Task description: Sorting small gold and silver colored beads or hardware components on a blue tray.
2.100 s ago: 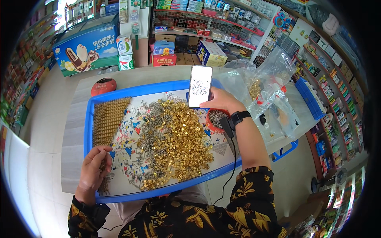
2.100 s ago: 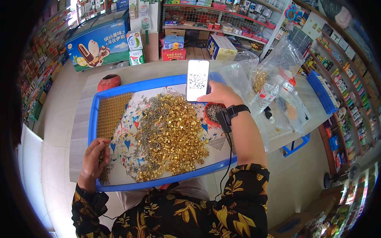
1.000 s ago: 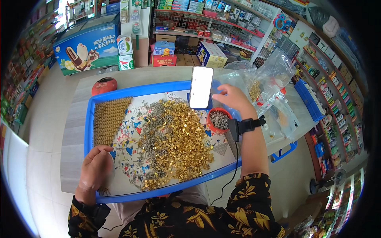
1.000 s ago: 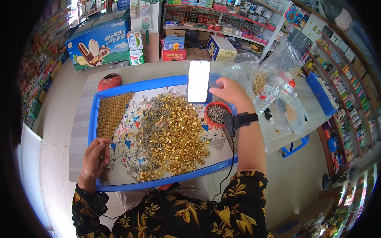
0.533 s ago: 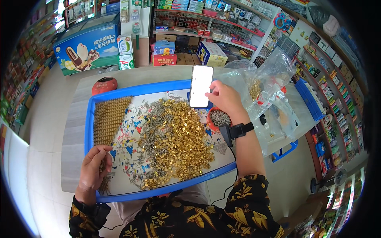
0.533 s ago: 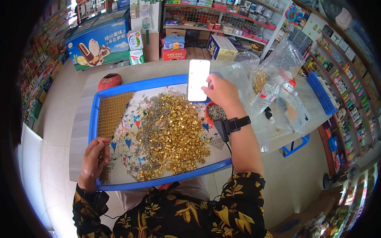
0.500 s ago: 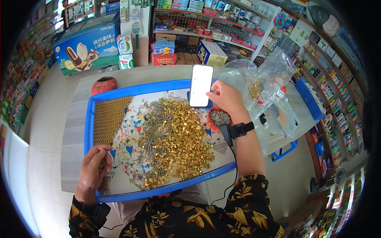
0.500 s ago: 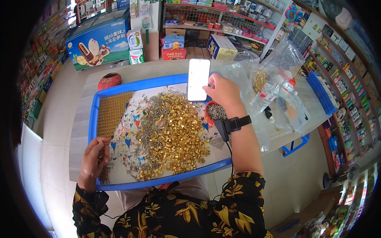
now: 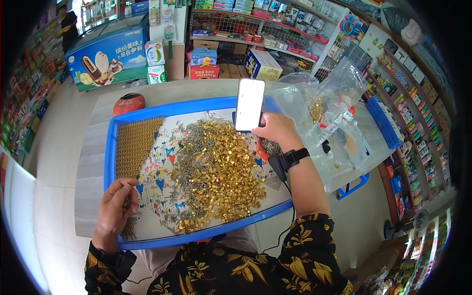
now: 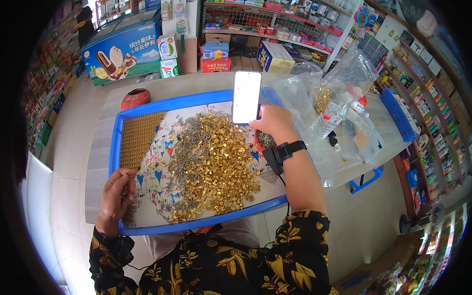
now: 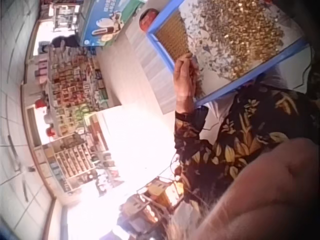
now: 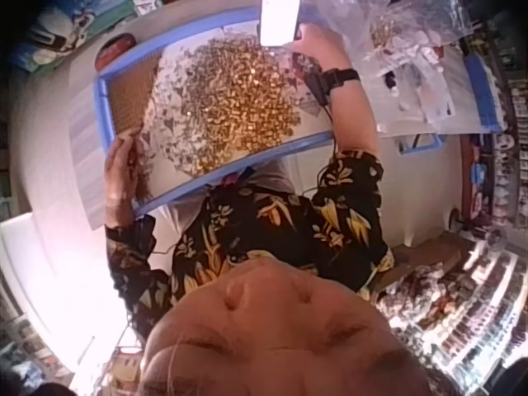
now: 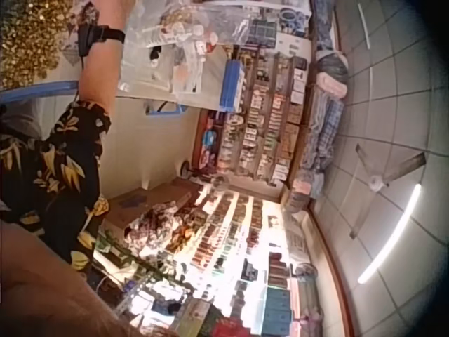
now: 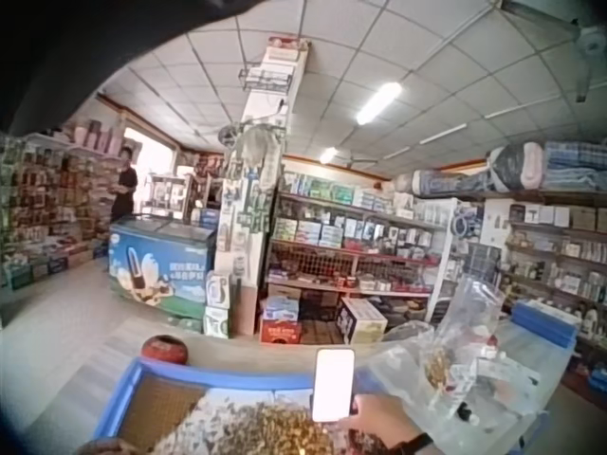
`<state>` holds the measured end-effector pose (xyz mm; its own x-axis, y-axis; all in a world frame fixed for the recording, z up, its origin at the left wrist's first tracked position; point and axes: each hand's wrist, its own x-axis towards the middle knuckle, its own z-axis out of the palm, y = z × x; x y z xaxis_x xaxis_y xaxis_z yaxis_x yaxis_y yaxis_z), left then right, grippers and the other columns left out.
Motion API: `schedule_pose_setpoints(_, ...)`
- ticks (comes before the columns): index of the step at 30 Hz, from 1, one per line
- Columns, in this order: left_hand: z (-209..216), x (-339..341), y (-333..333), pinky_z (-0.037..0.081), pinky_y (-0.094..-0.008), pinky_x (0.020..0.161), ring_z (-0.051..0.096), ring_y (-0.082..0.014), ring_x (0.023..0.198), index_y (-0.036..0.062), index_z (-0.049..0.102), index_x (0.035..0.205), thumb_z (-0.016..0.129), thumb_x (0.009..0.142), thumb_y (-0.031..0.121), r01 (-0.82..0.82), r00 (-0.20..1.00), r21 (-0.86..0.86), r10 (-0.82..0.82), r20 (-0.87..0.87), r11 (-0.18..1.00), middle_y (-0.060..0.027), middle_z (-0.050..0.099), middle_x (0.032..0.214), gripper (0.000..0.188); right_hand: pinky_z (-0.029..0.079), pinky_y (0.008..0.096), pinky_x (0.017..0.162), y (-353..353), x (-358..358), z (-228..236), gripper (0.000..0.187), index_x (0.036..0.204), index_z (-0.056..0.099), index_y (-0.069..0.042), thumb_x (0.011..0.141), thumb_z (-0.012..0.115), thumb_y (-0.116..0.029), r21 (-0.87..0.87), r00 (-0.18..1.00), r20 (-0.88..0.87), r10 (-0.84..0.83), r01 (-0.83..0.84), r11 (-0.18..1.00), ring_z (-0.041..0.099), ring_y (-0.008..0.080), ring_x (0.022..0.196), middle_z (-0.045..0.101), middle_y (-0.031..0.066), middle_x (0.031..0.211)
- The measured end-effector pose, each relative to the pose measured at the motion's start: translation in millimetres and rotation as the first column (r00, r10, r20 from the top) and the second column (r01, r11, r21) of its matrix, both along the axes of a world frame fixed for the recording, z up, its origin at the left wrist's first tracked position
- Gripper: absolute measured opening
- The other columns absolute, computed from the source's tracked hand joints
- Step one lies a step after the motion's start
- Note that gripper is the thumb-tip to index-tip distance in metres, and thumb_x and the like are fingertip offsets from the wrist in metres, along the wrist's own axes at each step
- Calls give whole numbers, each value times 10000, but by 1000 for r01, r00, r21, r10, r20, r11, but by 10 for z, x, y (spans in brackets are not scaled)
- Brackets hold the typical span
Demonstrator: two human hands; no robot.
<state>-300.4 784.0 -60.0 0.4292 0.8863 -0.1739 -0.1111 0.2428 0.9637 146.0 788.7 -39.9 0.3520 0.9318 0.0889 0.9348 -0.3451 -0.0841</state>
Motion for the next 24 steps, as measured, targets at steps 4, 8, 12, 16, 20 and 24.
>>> schedule_pose_setpoints(4, 57, -45, 12, 290, -177, 406, 486, -91, 555, 23, 549, 1080, 429, 970, 159, -12, 1000, 3, 12, -11, 1000, -38, 528, 701, 212, 497, 391, 689, 64, -50, 2, 443, 855, 674, -78, 660, 672, -475, 39, 1000, 15, 14, -15, 999, 653, 287, 816, 686, 111, 853)
schedule_pose_setpoints(8, -193, -251, -33, 388, -218, 478, 469, -103, 575, 6, 534, 1107, 473, 950, 122, 49, 991, 454, 12, -131, 890, -48, 539, 758, 205, 501, 409, 658, 129, -81, -104, 304, 814, 691, -88, 694, 662, -366, 91, 993, -20, 120, -118, 989, 657, 307, 747, 682, 125, 787)
schedule_pose_setpoints(12, 0, -79, -46, 397, -205, 544, 502, -108, 646, 3, 531, 1157, 471, 964, 138, 88, 992, 154, -71, -109, 984, -39, 548, 796, 243, 506, 406, 672, -55, 112, -115, 309, 834, 693, -88, 683, 684, -357, 130, 988, -93, 122, -110, 985, 661, 292, 770, 687, 122, 827)
schedule_pose_setpoints(16, -70, -92, -25, 395, -204, 563, 505, -102, 654, 11, 522, 1170, 467, 968, 164, 106, 993, 1, -106, 49, 994, -38, 556, 789, 259, 500, 393, 674, -121, -12, 37, 353, 821, 675, -56, 677, 696, -378, 61, 999, -13, 42, -41, 997, 648, 317, 753, 675, 136, 795)
schedule_pose_setpoints(20, -86, -158, -17, 390, -205, 561, 510, -97, 654, 20, 521, 1166, 459, 963, 151, 96, 992, 21, -97, 76, 995, -38, 555, 781, 249, 492, 424, 669, -60, -117, 55, 341, 786, 659, -40, 697, 678, -368, 155, 995, -66, 77, -66, 986, 633, 339, 752, 659, 159, 777)
schedule_pose_setpoints(24, -126, -182, 37, 395, -204, 556, 518, -91, 654, 39, 518, 1174, 460, 955, 151, 106, 991, 18, -107, 79, 994, -38, 570, 797, 253, 488, 425, 680, -56, -13, 31, 347, 792, 648, -29, 717, 678, -366, 226, 996, -74, 45, -28, 974, 630, 341, 762, 659, 164, 793)
